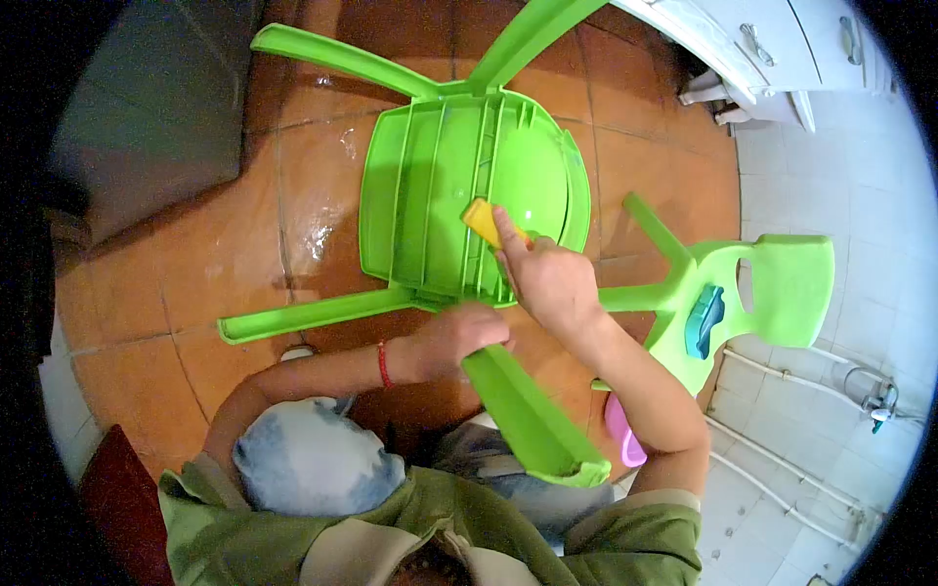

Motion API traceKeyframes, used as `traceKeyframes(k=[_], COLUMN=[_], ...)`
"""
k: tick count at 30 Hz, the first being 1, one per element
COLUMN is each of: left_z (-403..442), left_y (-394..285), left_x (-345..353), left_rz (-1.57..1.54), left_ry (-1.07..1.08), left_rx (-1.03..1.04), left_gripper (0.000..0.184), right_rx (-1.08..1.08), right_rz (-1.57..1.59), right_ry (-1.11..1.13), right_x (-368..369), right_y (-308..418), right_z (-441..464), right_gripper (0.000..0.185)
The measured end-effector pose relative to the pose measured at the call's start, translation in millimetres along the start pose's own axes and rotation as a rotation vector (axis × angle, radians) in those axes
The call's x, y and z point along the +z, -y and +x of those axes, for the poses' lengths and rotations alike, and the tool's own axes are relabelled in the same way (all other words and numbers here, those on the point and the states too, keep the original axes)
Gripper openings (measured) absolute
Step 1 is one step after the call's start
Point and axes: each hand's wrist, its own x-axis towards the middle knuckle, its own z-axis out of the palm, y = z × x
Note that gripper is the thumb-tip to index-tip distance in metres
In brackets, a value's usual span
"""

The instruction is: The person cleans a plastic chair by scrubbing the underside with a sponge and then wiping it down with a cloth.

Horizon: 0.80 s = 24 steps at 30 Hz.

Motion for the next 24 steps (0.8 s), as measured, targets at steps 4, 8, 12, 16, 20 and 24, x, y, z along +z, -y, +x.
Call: traceKeyframes(k=[4, 8, 12, 16, 20, 24], left_z=[-5.8, -4.9, -6.5, -6.0, -10.7, -2.5], left_y=[-1.9, -4.6, 1.7, 1.6, 9.4, -0.5], left_x=[0.4, -2.2, 0.2, 3.6, 9.7, -0.8], left_rz=[0.024, 0.013, 0.033, 0.006, -0.013, 0.027], left_ry=[0.038, 0.012, 0.045, 0.007, 0.025, 0.022], left_rx=[-0.015, -0.023, -0.037, -0.021, 0.005, -0.02], left_gripper=[0.016, 0.019, 0.02, 0.021, 0.023, 0.023], right_rx=[0.175, 0.367, 0.366, 0.264, 0.242, 0.214], right_rz=[0.043, 0.059, 0.21, 0.23, 0.029, 0.041], right_ry=[-0.103, -0.168, -0.086, 0.175, 0.057, -0.203], right_x=[11.8, 16.6, 8.6, -13.6, -11.4, 21.9], right_y=[-13.9, -11.5, -2.8, 9.4, -22.8, -36.3], right_z=[52.8, 101.1, 76.5, 30.0, 70.6, 91.2], right_gripper=[0.053, 0.05, 0.049, 0.046, 0.045, 0.048])
